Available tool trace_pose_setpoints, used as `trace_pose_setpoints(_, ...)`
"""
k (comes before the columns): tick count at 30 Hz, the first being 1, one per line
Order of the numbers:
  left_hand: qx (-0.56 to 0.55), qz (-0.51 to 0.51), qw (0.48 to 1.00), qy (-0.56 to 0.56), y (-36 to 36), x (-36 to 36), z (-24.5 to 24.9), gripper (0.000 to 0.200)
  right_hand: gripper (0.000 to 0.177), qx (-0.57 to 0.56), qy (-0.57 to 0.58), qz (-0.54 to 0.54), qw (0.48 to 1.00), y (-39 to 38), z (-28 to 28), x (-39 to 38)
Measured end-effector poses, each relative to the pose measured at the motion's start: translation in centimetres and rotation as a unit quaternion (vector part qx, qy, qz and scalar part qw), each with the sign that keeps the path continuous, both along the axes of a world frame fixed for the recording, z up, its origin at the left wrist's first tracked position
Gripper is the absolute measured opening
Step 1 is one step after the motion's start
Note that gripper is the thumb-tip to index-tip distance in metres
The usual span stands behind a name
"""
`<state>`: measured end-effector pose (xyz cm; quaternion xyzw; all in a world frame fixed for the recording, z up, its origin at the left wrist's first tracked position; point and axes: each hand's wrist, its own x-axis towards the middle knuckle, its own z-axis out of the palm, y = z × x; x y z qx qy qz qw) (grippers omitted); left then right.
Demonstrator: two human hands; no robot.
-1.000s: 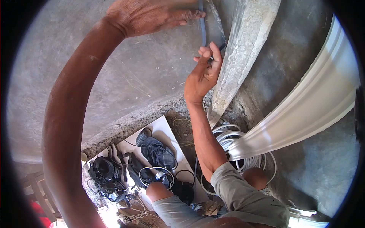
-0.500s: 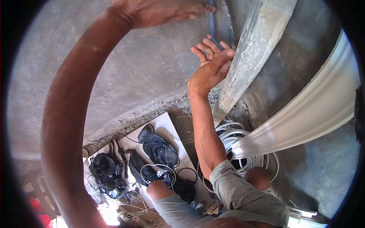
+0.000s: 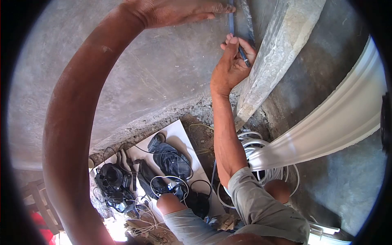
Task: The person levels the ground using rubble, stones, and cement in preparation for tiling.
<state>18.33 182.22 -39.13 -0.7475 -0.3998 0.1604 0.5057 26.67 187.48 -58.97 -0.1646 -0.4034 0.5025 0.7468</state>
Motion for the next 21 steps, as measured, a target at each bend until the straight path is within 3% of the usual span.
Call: trace_pose_setpoints(21, 0.017, -0.001, 1.000, 0.025, -0.02, 0.00, 0.01, 0.036, 0.026, 0.016, -0.011, -0.008, 1.000, 0.38, -0.06, 0.04)
